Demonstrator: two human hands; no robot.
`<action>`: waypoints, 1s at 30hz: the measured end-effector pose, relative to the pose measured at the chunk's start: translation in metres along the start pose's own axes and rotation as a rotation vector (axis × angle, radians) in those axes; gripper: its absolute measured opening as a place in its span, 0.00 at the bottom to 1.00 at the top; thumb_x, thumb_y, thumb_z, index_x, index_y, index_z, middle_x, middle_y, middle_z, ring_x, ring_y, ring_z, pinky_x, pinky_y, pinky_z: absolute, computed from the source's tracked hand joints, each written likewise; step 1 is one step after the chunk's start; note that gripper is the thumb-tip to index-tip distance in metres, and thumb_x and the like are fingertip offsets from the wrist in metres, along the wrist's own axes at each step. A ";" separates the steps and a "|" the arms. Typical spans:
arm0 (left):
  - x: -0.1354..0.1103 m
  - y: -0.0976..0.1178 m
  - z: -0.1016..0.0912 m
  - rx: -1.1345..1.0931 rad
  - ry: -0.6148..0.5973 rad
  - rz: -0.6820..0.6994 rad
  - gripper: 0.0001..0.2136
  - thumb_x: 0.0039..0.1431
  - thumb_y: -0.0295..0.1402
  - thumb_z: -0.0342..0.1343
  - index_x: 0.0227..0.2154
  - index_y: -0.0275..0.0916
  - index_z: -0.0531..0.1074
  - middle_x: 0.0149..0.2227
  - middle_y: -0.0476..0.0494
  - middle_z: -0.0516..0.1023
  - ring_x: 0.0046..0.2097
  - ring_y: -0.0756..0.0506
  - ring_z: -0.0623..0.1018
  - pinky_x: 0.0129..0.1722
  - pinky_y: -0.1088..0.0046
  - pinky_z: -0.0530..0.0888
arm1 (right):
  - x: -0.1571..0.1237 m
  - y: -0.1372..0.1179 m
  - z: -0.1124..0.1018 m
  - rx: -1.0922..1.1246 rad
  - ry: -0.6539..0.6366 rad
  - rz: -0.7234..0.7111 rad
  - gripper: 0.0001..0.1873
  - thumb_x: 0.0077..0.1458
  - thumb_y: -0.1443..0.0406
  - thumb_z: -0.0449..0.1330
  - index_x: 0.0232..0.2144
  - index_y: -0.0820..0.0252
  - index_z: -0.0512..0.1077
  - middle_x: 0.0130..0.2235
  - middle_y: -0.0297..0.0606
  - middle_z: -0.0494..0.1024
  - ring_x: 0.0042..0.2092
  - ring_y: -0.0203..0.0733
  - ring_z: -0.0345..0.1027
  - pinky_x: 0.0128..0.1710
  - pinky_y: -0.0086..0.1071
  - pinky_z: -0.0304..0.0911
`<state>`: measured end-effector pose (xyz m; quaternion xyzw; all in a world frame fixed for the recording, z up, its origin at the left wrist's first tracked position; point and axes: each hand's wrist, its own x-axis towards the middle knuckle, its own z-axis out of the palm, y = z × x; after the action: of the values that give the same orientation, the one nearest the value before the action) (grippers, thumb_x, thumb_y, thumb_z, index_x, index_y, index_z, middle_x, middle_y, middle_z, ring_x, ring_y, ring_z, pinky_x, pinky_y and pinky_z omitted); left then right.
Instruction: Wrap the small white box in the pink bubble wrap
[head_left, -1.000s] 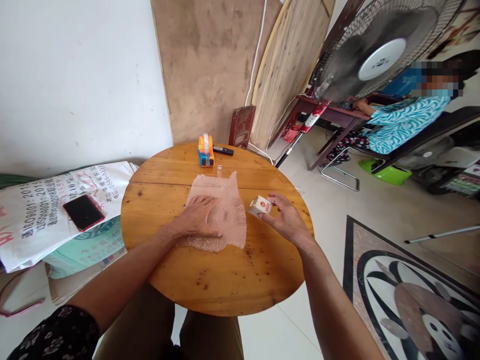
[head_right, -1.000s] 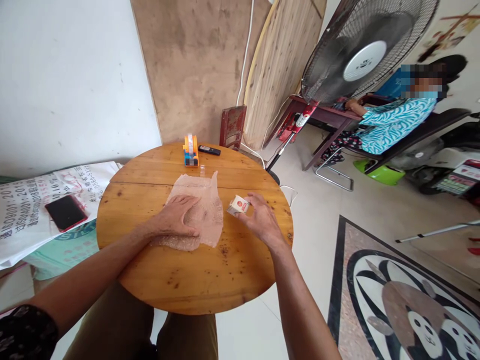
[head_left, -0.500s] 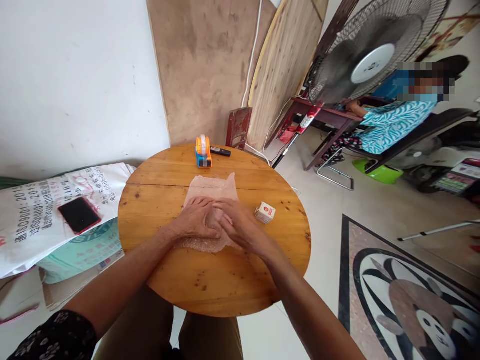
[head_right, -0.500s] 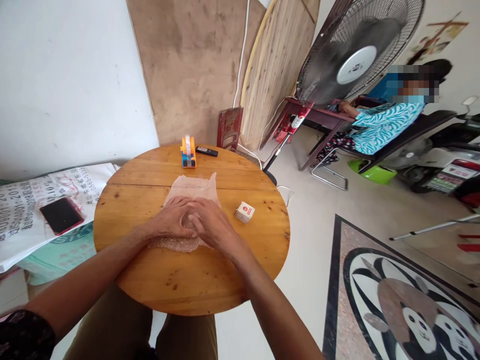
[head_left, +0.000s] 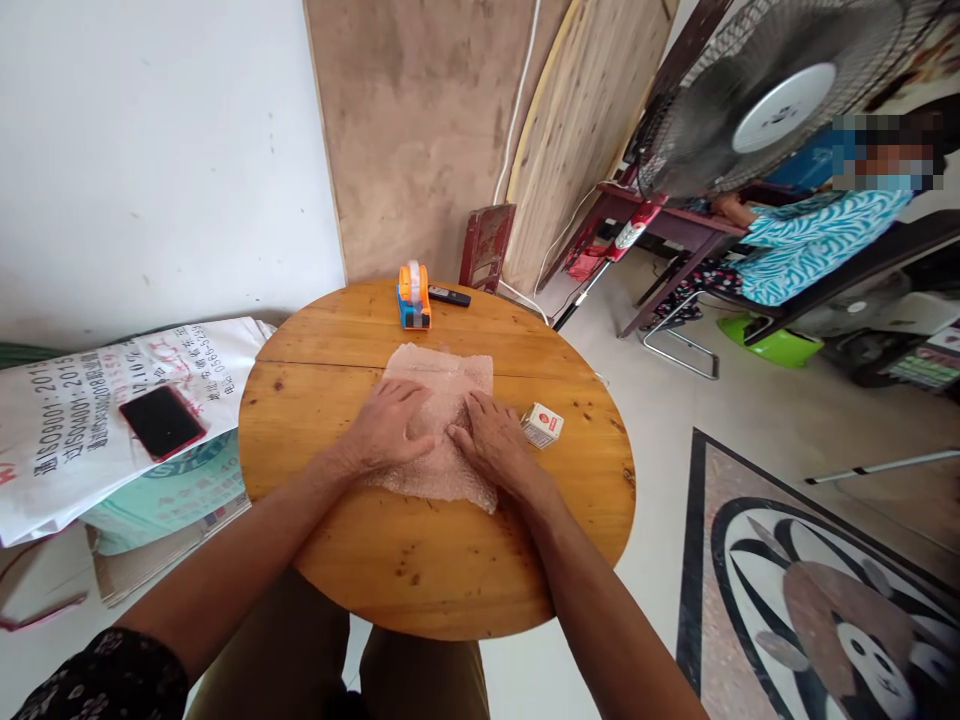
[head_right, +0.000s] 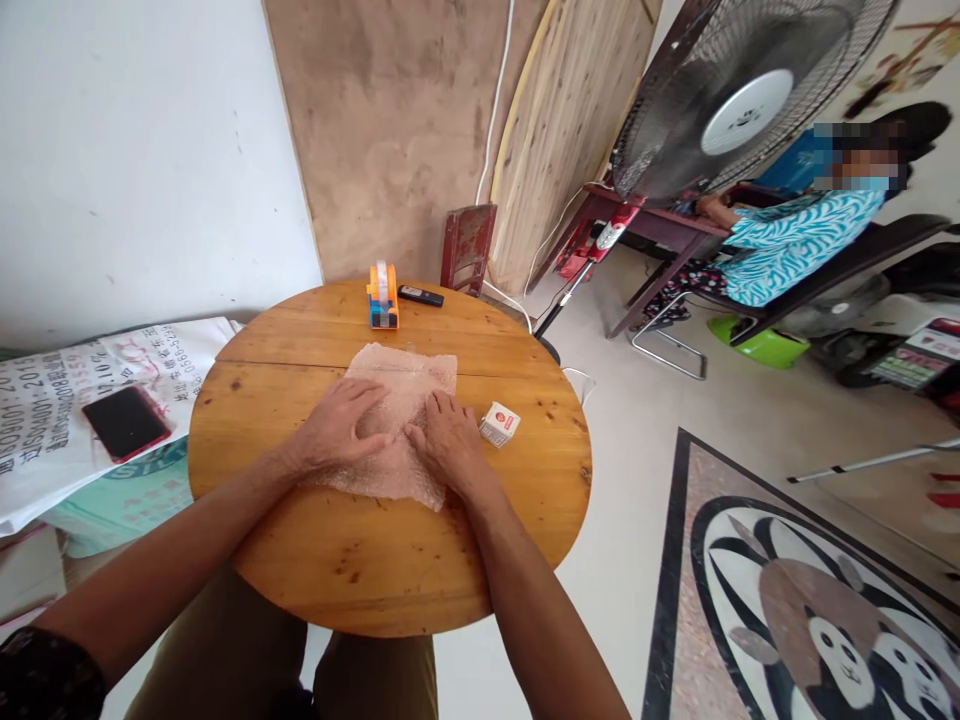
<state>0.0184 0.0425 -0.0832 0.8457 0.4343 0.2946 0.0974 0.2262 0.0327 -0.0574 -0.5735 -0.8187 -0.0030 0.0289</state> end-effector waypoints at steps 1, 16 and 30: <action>-0.001 -0.001 -0.001 -0.005 0.060 -0.005 0.24 0.55 0.42 0.59 0.52 0.33 0.72 0.53 0.31 0.75 0.55 0.34 0.71 0.59 0.53 0.64 | 0.000 -0.001 0.001 -0.008 0.006 0.006 0.27 0.64 0.55 0.51 0.59 0.67 0.62 0.63 0.55 0.64 0.61 0.57 0.59 0.57 0.45 0.54; -0.005 0.004 0.005 0.098 -0.277 0.125 0.36 0.49 0.55 0.61 0.59 0.42 0.69 0.64 0.32 0.64 0.65 0.30 0.62 0.64 0.46 0.53 | 0.003 0.019 -0.003 0.214 0.166 0.002 0.19 0.62 0.63 0.52 0.53 0.64 0.70 0.56 0.53 0.73 0.57 0.55 0.67 0.57 0.48 0.61; -0.004 0.004 0.006 0.100 -0.245 0.136 0.34 0.47 0.54 0.63 0.56 0.44 0.71 0.62 0.35 0.67 0.63 0.32 0.64 0.64 0.50 0.55 | -0.031 0.083 -0.019 0.136 0.113 0.308 0.31 0.50 0.63 0.62 0.56 0.67 0.67 0.51 0.56 0.77 0.53 0.61 0.69 0.52 0.51 0.62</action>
<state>0.0225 0.0376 -0.0885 0.9065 0.3751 0.1729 0.0873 0.3154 0.0312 -0.0420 -0.6879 -0.7165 0.0246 0.1134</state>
